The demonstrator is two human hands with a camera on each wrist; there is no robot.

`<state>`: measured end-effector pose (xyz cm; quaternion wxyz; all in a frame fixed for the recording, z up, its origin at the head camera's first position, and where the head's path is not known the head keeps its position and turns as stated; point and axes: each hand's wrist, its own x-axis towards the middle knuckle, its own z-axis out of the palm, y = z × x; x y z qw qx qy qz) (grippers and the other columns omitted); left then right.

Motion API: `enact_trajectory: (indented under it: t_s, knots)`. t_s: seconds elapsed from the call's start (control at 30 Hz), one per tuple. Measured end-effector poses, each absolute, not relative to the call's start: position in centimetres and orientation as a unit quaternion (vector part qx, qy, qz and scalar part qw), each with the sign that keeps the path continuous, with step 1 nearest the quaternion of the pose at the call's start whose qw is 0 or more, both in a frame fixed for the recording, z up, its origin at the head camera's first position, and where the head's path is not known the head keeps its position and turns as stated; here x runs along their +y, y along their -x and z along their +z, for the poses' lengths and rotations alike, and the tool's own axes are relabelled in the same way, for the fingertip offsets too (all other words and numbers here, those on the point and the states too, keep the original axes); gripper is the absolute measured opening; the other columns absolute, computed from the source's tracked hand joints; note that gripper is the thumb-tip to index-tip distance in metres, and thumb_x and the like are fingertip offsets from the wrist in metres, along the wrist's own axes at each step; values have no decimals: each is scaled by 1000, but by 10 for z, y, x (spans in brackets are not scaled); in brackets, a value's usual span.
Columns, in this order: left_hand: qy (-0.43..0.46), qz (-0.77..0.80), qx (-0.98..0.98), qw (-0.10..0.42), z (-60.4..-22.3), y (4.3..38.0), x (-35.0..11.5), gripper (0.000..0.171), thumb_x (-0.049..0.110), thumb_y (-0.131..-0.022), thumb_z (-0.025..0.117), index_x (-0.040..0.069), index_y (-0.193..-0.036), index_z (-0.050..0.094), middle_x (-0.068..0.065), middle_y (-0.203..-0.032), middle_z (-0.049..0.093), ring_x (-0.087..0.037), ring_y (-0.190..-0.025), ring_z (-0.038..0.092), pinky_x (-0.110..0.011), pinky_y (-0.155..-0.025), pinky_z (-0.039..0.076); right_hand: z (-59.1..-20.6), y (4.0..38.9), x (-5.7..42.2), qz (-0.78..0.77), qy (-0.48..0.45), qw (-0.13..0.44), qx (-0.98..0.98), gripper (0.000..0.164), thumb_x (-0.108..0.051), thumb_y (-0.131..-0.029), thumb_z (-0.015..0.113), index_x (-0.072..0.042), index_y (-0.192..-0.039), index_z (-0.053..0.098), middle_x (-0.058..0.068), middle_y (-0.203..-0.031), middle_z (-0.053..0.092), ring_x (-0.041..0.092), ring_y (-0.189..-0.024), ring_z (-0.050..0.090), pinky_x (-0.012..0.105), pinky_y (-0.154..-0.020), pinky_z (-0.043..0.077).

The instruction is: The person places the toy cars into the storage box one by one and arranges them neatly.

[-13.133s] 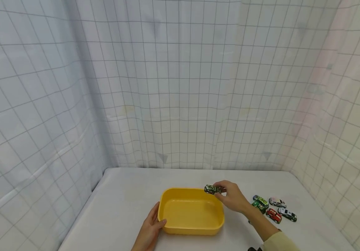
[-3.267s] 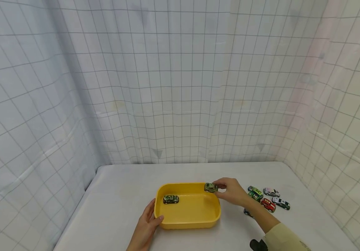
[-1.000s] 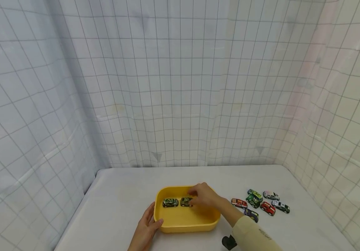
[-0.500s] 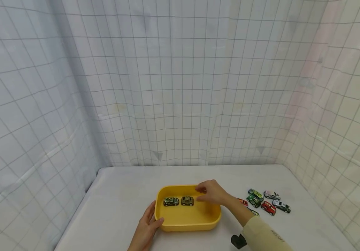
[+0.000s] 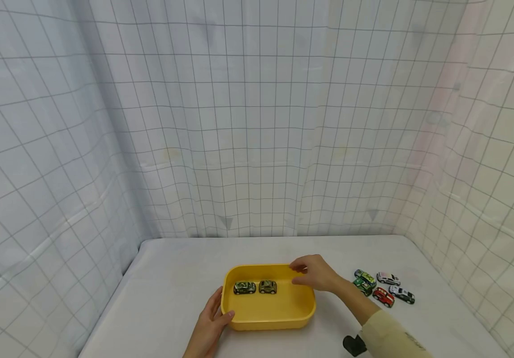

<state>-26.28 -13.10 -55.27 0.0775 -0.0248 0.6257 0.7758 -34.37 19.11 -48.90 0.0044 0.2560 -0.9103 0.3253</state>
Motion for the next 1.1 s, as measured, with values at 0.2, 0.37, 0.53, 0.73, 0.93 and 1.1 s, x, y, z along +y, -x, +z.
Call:
enact_trajectory:
  t_s: [0.2, 0.37, 0.53, 0.73, 0.93, 1.1]
  knots:
    - [20, 777, 624, 79, -553, 264, -132, 88, -4, -97, 67, 0, -165, 10, -32, -167, 1, -50, -151, 10, -58, -117, 31, -484, 337, 205, 331, -240, 6, -913, 31, -11, -89, 83, -1, -117, 75, 9, -114, 73, 25, -101, 68, 43, -91, 60]
    - [26, 778, 622, 81, -551, 264, -132, 89, -5, -96, 67, 1, -165, 11, -31, -167, 0, -50, -152, 11, -57, -117, 31, -482, 333, 221, 330, -246, 30, -911, 30, -11, -88, 84, -1, -115, 76, 9, -111, 73, 25, -98, 68, 41, -88, 61]
    - [26, 779, 621, 82, -550, 263, -131, 89, -5, -96, 67, 1, -165, 11, -31, -167, 0, -50, -152, 11, -58, -117, 31, -483, 325, 239, 325, -251, 51, -910, 28, -11, -89, 83, -1, -114, 75, 13, -109, 73, 25, -96, 69, 37, -86, 61]
    - [28, 779, 622, 81, -550, 263, -131, 89, -5, -96, 67, 1, -165, 11, -31, -167, 2, -50, -151, 13, -57, -117, 32, -487, 316, 258, 333, -219, 48, -916, 27, -12, -88, 84, -3, -112, 76, 13, -109, 73, 25, -97, 68, 38, -86, 61]
    - [32, 777, 623, 81, -550, 265, -131, 89, -6, -96, 67, 0, -165, 11, -32, -167, 3, -50, -151, 13, -58, -117, 32, -496, 311, 275, 333, -218, 55, -916, 28, -10, -88, 83, 0, -112, 75, 15, -109, 73, 27, -96, 68, 35, -85, 61]
    - [29, 776, 625, 80, -551, 265, -131, 88, -6, -96, 67, 0, -165, 12, -32, -167, 3, -50, -151, 13, -58, -116, 33, -500, 305, 285, 345, -199, 36, -917, 29, -11, -90, 81, 4, -114, 74, 17, -110, 72, 30, -99, 68, 35, -85, 61]
